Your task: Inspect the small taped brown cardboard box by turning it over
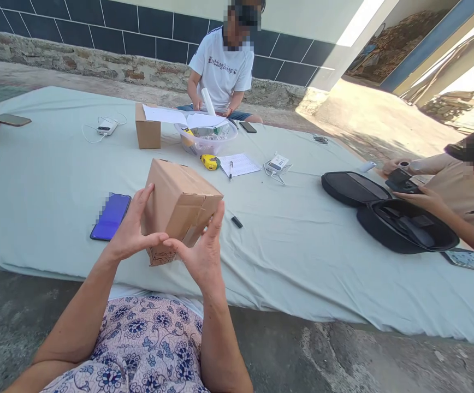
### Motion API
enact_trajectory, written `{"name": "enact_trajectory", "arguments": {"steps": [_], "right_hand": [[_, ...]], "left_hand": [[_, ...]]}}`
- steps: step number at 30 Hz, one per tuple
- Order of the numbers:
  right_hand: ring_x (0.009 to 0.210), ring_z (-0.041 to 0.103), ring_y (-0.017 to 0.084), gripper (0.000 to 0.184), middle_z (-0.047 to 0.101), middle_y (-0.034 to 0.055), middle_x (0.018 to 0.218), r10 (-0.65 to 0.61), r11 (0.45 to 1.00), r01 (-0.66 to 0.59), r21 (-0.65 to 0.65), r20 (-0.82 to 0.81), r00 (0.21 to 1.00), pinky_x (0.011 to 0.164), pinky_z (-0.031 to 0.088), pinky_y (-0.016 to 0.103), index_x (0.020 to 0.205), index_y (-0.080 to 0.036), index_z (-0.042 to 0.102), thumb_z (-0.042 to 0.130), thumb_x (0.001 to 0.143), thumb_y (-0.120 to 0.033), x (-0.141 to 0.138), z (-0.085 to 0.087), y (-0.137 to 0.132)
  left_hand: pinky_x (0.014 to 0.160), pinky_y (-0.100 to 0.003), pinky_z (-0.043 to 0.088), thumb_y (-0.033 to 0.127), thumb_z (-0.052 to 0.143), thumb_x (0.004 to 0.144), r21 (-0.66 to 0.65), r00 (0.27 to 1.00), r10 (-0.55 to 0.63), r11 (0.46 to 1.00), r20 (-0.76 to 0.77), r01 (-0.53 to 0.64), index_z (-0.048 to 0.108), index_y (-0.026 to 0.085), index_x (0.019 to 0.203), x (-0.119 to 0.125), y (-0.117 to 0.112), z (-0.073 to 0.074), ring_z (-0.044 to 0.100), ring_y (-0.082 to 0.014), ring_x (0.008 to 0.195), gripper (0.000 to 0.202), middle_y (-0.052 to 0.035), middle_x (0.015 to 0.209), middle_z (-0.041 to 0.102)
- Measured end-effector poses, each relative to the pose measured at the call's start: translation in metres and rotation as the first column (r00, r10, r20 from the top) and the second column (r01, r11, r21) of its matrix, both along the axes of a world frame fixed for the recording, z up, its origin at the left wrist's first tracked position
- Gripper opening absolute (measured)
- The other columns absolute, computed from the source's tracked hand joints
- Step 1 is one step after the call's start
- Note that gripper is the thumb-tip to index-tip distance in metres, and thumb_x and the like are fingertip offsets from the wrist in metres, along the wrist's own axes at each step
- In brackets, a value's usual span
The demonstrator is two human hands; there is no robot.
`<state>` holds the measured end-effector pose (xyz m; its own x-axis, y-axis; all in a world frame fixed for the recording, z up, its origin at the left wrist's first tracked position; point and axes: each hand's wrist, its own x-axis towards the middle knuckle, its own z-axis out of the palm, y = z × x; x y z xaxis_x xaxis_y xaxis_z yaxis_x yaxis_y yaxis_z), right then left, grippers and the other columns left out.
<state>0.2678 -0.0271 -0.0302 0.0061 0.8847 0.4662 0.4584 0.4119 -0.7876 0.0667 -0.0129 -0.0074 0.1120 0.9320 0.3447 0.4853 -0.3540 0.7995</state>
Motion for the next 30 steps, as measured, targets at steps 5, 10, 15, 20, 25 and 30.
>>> {"name": "enact_trajectory", "arguments": {"steps": [5, 10, 15, 20, 25, 30], "right_hand": [[0.107, 0.07, 0.025, 0.106, 0.065, 0.0126, 0.132, 0.011, 0.996, -0.042, -0.083, -0.352, 0.936, 0.084, 0.061, 0.042, 0.166, -0.033, -0.001, 0.057, 0.089, -0.077, 0.021, 0.01, -0.001], [0.097, 0.072, 0.023, 0.079, 0.071, 0.0062, 0.11, -0.168, 0.981, 0.106, -0.162, -0.433, 0.886, 0.078, 0.061, 0.037, 0.154, -0.033, 0.033, 0.047, 0.092, -0.079, 0.028, 0.019, -0.005], [0.081, 0.07, 0.019, 0.073, 0.068, 0.0025, 0.101, -0.239, 0.966, 0.167, -0.195, -0.44, 0.866, 0.068, 0.059, 0.033, 0.137, -0.032, 0.042, 0.052, 0.086, -0.084, 0.026, 0.018, -0.003], [0.075, 0.067, 0.017, 0.067, 0.067, 0.0016, 0.1, -0.246, 0.966, 0.184, -0.18, -0.439, 0.864, 0.068, 0.057, 0.032, 0.131, -0.031, 0.042, 0.051, 0.088, -0.082, 0.026, 0.017, -0.001], [0.101, 0.069, 0.025, 0.077, 0.068, 0.0059, 0.107, -0.119, 0.992, 0.094, -0.082, -0.42, 0.9, 0.085, 0.058, 0.042, 0.152, -0.034, 0.027, 0.062, 0.091, -0.066, 0.023, 0.021, -0.002], [0.109, 0.068, 0.028, 0.098, 0.067, 0.0078, 0.116, -0.101, 0.986, 0.044, -0.161, -0.364, 0.926, 0.093, 0.056, 0.047, 0.16, -0.035, 0.02, 0.075, 0.083, -0.058, 0.02, 0.019, -0.005]], "left_hand": [[0.124, -0.066, 0.017, 0.07, 0.081, 0.067, -0.003, 0.996, -0.06, 0.998, -0.064, 0.06, 0.016, 0.036, 0.165, 0.007, -0.008, 0.003, 0.007, -0.0461, 0.159, 0.123, -0.0168, 0.172, 0.006], [0.123, -0.069, 0.01, 0.081, 0.079, 0.06, -0.027, 0.976, -0.119, 0.993, -0.181, 0.116, 0.005, 0.034, 0.167, 0.02, -0.012, 0.005, -0.006, -0.048, 0.159, 0.138, -0.0212, 0.172, -0.006], [0.124, -0.067, 0.013, 0.081, 0.079, 0.061, 0.047, 0.97, -0.102, 0.992, -0.221, 0.115, 0.007, 0.033, 0.166, 0.022, -0.012, 0.002, -0.001, -0.0483, 0.159, 0.136, -0.0215, 0.171, -0.003], [0.124, -0.064, 0.014, 0.073, 0.084, 0.061, 0.121, 0.974, -0.075, 0.987, -0.212, 0.102, 0.02, 0.032, 0.165, 0.019, -0.013, 0.001, 0.004, -0.047, 0.159, 0.129, -0.0208, 0.17, 0.004], [0.124, -0.063, 0.014, 0.075, 0.085, 0.056, 0.059, 0.998, -0.054, 0.997, -0.017, 0.055, 0.028, 0.034, 0.162, 0.021, -0.009, 0.004, 0.01, -0.0471, 0.158, 0.127, -0.016, 0.171, 0.013], [0.125, -0.054, 0.024, 0.072, 0.078, 0.069, 0.011, 0.917, -0.122, 0.992, 0.379, 0.127, 0.03, 0.033, 0.162, 0.023, -0.004, -0.001, 0.028, -0.04, 0.155, 0.111, -0.0118, 0.169, 0.031]]}}
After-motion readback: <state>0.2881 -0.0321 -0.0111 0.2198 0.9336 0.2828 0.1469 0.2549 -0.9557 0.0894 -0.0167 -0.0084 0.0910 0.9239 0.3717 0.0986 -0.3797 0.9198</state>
